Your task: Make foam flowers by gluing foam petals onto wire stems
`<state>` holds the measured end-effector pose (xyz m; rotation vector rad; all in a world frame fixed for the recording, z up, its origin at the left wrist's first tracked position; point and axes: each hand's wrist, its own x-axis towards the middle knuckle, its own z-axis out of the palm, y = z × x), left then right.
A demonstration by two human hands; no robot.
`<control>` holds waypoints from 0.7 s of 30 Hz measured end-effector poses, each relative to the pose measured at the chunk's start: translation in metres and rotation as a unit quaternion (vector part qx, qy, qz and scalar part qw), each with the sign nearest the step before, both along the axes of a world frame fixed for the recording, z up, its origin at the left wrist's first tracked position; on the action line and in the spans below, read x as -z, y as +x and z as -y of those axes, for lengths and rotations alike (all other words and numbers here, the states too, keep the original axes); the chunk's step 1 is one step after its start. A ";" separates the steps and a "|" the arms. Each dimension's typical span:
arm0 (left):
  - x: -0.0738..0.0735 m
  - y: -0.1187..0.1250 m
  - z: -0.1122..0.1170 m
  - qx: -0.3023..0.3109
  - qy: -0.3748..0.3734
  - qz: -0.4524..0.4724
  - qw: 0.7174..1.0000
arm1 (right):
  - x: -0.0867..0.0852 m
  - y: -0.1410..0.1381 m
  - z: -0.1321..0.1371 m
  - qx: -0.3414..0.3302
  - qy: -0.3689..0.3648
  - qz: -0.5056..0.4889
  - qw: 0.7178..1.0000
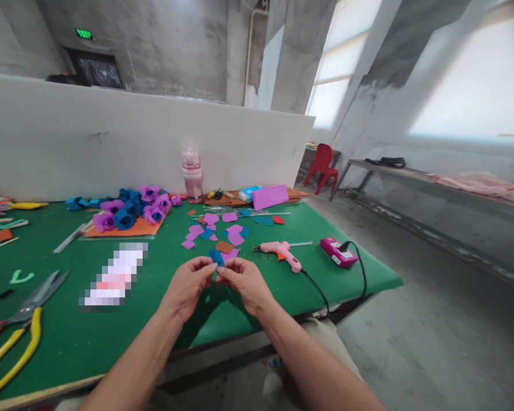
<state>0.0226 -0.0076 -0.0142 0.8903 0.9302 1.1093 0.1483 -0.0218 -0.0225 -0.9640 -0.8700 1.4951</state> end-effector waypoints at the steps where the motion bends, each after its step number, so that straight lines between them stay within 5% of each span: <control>1: 0.000 0.001 0.000 -0.003 0.002 -0.001 1.000 | 0.000 -0.001 0.000 0.005 0.005 0.005 1.000; 15: -0.003 -0.001 0.001 0.017 0.001 -0.035 0.999 | 0.004 -0.003 0.000 0.013 -0.006 -0.003 1.000; 21: -0.002 -0.003 0.001 -0.006 0.019 -0.066 0.998 | 0.005 -0.002 0.002 -0.046 -0.024 -0.039 0.998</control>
